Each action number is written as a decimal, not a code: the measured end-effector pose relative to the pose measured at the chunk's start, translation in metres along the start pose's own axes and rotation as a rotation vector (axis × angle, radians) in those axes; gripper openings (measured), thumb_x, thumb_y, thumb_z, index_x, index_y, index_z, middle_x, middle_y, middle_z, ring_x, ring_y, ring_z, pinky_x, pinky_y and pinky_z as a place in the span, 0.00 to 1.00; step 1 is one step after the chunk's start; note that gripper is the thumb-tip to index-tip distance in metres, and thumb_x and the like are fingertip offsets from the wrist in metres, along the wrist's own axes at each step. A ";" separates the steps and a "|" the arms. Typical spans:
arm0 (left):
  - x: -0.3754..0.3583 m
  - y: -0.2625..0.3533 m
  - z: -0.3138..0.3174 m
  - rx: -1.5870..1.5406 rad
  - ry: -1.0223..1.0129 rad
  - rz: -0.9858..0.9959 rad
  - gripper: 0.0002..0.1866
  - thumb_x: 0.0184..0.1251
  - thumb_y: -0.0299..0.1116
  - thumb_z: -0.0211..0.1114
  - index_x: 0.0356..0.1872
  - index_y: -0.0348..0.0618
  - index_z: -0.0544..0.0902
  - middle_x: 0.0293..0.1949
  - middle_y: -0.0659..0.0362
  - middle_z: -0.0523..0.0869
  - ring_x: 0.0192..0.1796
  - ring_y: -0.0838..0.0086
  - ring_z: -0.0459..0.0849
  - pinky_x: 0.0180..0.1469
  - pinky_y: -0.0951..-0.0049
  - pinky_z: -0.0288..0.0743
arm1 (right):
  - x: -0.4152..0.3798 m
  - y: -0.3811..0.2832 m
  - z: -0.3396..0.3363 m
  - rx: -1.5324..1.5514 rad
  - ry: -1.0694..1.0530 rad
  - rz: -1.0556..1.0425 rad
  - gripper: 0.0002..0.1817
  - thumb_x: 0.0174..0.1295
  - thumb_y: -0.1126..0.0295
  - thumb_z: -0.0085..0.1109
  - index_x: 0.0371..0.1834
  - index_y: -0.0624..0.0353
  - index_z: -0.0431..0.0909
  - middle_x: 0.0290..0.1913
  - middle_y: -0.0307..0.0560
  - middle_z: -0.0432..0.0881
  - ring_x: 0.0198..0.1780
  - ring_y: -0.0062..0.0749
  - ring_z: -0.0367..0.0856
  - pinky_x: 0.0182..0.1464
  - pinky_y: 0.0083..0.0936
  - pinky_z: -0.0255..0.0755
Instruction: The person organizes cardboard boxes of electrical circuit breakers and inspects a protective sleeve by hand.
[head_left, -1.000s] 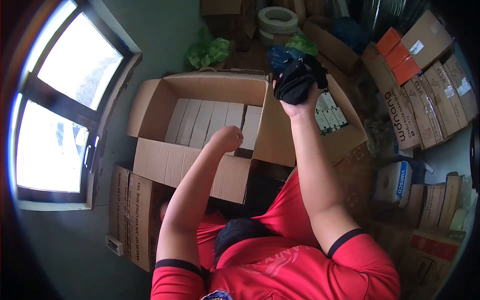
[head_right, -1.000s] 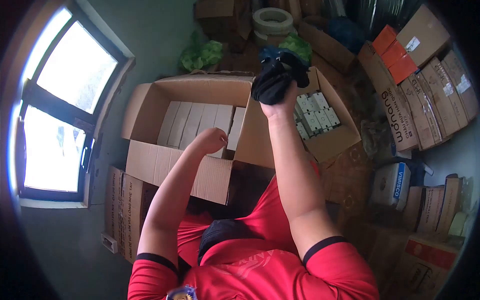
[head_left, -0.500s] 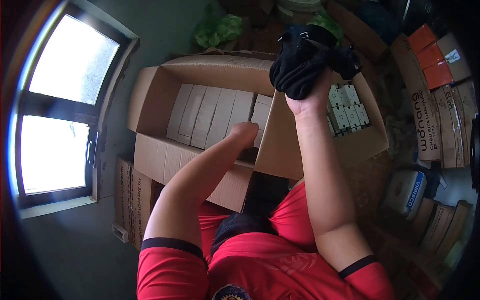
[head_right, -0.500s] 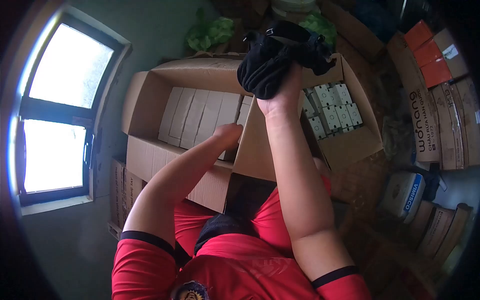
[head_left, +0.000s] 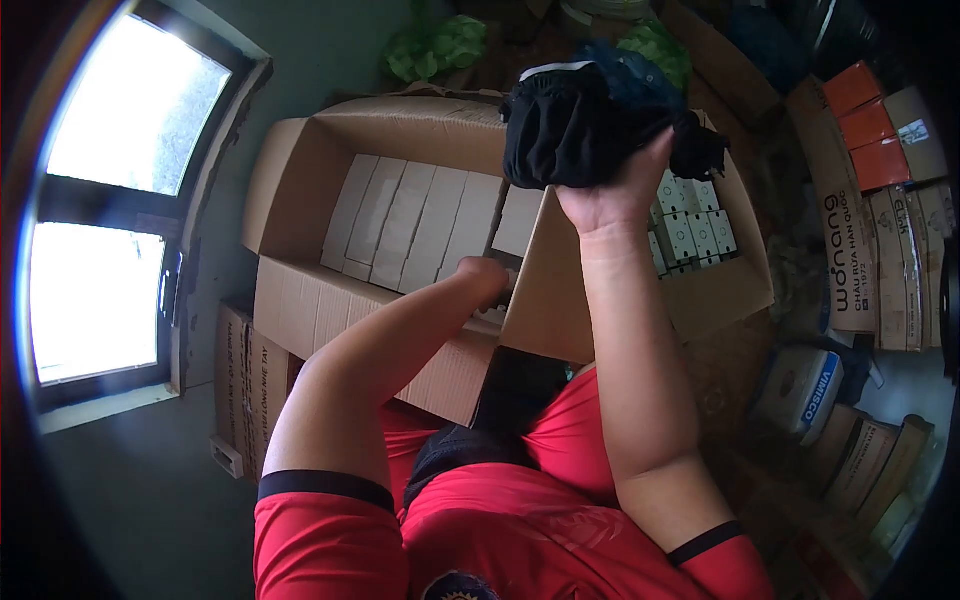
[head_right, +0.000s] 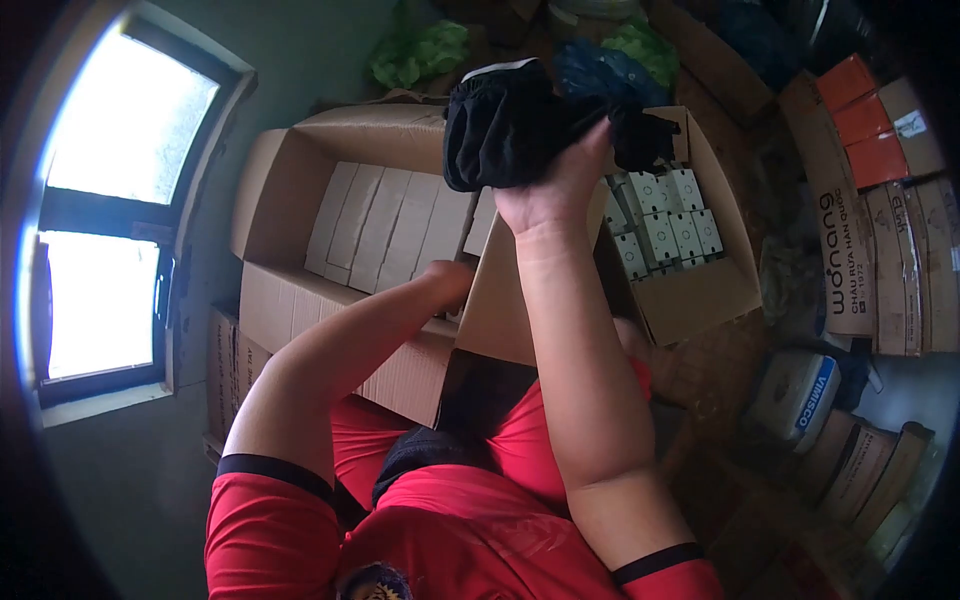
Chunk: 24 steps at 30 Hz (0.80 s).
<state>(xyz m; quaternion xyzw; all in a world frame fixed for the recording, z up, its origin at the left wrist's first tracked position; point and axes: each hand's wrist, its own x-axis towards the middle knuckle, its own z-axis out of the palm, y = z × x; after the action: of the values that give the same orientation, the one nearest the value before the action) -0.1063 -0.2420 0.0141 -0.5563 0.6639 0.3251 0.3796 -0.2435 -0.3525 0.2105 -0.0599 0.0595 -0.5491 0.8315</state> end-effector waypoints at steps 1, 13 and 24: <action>0.005 0.001 0.001 0.029 -0.096 0.018 0.24 0.58 0.39 0.79 0.57 0.49 0.87 0.61 0.59 0.86 0.62 0.62 0.85 0.58 0.58 0.82 | 0.000 0.002 -0.004 0.008 -0.030 0.028 0.34 0.71 0.37 0.49 0.64 0.54 0.77 0.61 0.44 0.82 0.63 0.40 0.80 0.69 0.41 0.71; 0.061 -0.008 0.037 0.073 -0.387 0.116 0.30 0.59 0.47 0.78 0.65 0.55 0.83 0.65 0.58 0.83 0.65 0.60 0.83 0.63 0.52 0.78 | 0.003 0.000 -0.011 -0.392 -0.018 0.131 0.24 0.71 0.58 0.51 0.63 0.61 0.78 0.57 0.49 0.84 0.53 0.41 0.84 0.59 0.37 0.78; -0.032 0.003 -0.013 -0.024 -0.002 -0.027 0.34 0.52 0.46 0.83 0.63 0.54 0.84 0.69 0.54 0.72 0.71 0.56 0.74 0.67 0.53 0.76 | -0.009 -0.004 0.015 -0.146 0.035 0.029 0.30 0.73 0.44 0.46 0.64 0.56 0.79 0.58 0.48 0.85 0.57 0.42 0.84 0.64 0.42 0.77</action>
<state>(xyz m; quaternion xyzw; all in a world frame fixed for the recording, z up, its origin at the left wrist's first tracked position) -0.1082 -0.2369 0.0488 -0.5694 0.6519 0.3285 0.3780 -0.2480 -0.3448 0.2262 -0.1100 0.1150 -0.5323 0.8315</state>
